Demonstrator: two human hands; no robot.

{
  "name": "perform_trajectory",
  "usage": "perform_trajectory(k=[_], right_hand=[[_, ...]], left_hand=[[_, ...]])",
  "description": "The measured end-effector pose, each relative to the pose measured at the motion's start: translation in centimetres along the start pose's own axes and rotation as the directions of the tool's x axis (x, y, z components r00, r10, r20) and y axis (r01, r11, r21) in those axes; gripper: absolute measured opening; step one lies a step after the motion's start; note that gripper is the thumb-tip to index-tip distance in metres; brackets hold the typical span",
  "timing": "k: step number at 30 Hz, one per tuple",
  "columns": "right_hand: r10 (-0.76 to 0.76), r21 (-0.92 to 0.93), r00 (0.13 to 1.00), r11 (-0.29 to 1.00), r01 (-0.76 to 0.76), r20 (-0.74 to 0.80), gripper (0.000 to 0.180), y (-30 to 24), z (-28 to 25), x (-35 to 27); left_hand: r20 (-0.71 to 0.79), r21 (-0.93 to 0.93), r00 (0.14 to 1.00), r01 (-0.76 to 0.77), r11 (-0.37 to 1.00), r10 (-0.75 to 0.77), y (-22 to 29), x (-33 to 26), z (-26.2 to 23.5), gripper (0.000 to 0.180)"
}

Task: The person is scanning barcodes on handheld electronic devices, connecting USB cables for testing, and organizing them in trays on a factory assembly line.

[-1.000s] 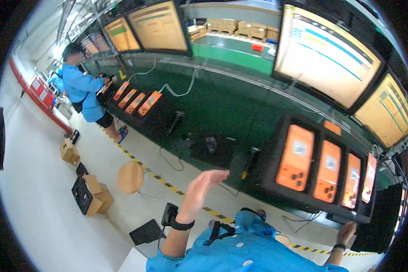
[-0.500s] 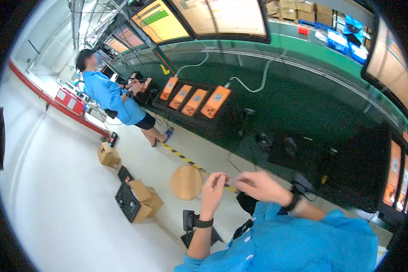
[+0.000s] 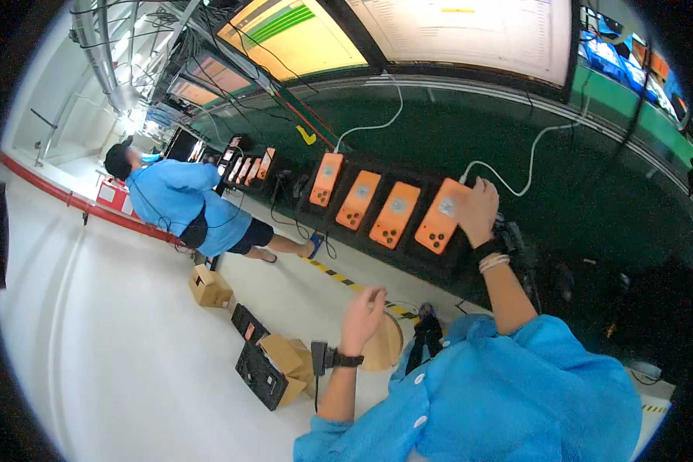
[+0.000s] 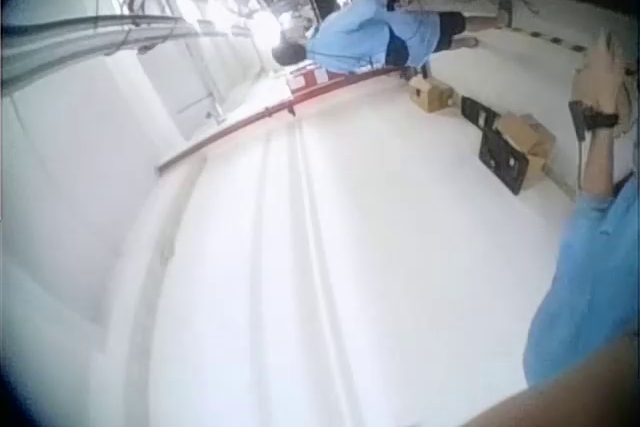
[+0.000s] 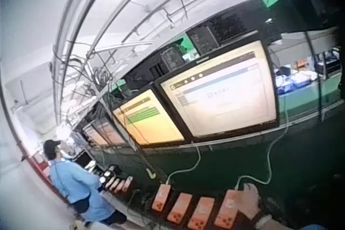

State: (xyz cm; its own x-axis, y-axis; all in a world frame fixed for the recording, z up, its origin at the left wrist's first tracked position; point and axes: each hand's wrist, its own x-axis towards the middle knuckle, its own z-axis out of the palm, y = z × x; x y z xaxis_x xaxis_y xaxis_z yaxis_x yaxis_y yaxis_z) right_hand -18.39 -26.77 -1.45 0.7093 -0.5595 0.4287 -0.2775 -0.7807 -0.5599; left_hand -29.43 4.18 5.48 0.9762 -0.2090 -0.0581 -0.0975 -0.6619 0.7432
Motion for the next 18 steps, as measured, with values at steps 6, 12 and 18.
perform_trajectory(k=[6, 12, 18], right_hand=[[0.251, 0.293, 0.906, 0.887, -0.356, 0.342, 0.043, 1.7, 1.1, 4.9], [0.222, 0.321, 0.923, 0.89, -0.324, 0.315, 0.032, -4.1, -0.9, 5.0], [0.363, 0.151, 0.881, 0.895, -0.421, 0.302, 0.028, -6.6, -0.5, 3.2]], left_hand=[[0.148, 0.005, 0.86, -0.495, 0.869, 0.489, 1.7, 15.2, 0.4, 0.017], [0.273, 0.041, 0.579, -0.805, 0.592, 0.768, 0.1, 26.5, 2.7, 0.024], [0.269, 0.011, 0.447, -0.887, 0.461, 0.853, 0.8, 31.9, 4.2, 0.039]])
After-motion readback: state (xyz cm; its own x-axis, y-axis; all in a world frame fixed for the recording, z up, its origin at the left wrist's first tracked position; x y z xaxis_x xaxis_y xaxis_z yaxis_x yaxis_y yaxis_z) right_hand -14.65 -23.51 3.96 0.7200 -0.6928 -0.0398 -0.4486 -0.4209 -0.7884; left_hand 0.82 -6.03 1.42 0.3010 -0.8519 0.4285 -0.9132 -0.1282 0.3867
